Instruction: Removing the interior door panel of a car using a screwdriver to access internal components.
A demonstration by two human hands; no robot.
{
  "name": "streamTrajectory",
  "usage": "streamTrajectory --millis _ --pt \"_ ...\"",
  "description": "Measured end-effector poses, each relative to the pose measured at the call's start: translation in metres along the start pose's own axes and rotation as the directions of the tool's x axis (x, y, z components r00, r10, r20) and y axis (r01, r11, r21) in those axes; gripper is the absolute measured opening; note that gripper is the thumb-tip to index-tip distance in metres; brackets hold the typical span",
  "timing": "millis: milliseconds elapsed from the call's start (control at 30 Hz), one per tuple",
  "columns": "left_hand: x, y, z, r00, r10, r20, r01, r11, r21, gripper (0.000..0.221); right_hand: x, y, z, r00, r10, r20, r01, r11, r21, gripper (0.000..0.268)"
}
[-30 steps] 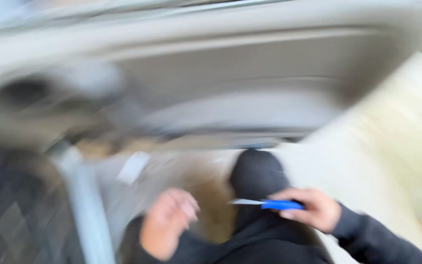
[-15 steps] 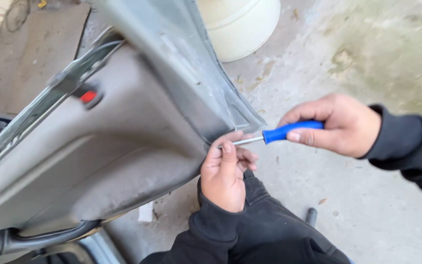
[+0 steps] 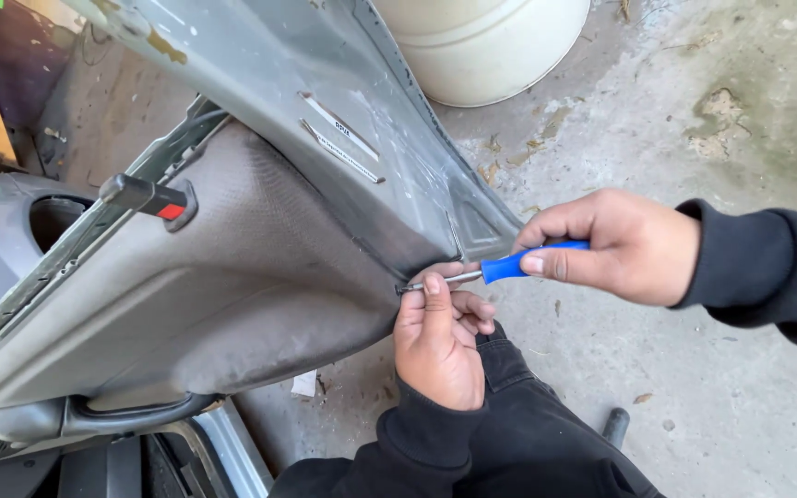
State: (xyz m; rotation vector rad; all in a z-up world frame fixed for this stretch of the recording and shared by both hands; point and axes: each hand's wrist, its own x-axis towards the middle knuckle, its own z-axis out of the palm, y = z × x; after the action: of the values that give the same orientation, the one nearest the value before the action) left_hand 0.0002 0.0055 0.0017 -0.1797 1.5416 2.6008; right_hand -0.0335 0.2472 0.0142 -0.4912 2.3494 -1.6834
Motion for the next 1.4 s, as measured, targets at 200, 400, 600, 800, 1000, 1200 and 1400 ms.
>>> streamTrajectory --millis 200,400,600,800,1000,1200,1400 --pt "-0.001 0.001 -0.001 1.0 -0.013 -0.027 0.013 1.0 -0.019 0.03 0.004 0.013 0.0 0.91 0.266 0.318 -0.405 0.734 0.545 0.039" --pt "-0.004 0.011 0.007 0.998 -0.065 -0.023 0.065 0.998 0.01 0.031 0.005 0.014 -0.002 0.916 0.274 0.293 -0.393 0.758 0.521 0.039" --pt "-0.004 0.006 0.0 0.999 -0.038 0.015 0.039 0.999 -0.016 0.033 0.01 0.025 0.0 0.84 0.262 0.475 -0.52 0.64 0.566 0.061" --pt "-0.005 0.012 0.006 0.998 -0.057 0.027 0.056 0.997 0.046 0.038 0.009 -0.008 0.002 0.985 0.168 -0.045 -0.172 0.977 -0.126 0.044" --pt "-0.004 0.008 0.007 0.999 -0.038 -0.023 0.04 0.996 0.08 0.037 0.019 0.009 -0.002 0.949 0.211 0.237 -0.211 0.977 -0.025 0.052" --pt "-0.005 0.006 0.01 0.998 -0.059 -0.023 0.059 0.998 0.024 0.035 0.005 -0.018 -0.007 0.514 -0.749 0.417 0.345 -0.265 -0.901 0.014" --pt "-0.005 0.001 0.007 0.998 -0.035 -0.048 0.035 0.999 -0.007 0.034 0.017 0.012 -0.001 0.911 0.207 0.357 -0.369 0.797 0.478 0.028"
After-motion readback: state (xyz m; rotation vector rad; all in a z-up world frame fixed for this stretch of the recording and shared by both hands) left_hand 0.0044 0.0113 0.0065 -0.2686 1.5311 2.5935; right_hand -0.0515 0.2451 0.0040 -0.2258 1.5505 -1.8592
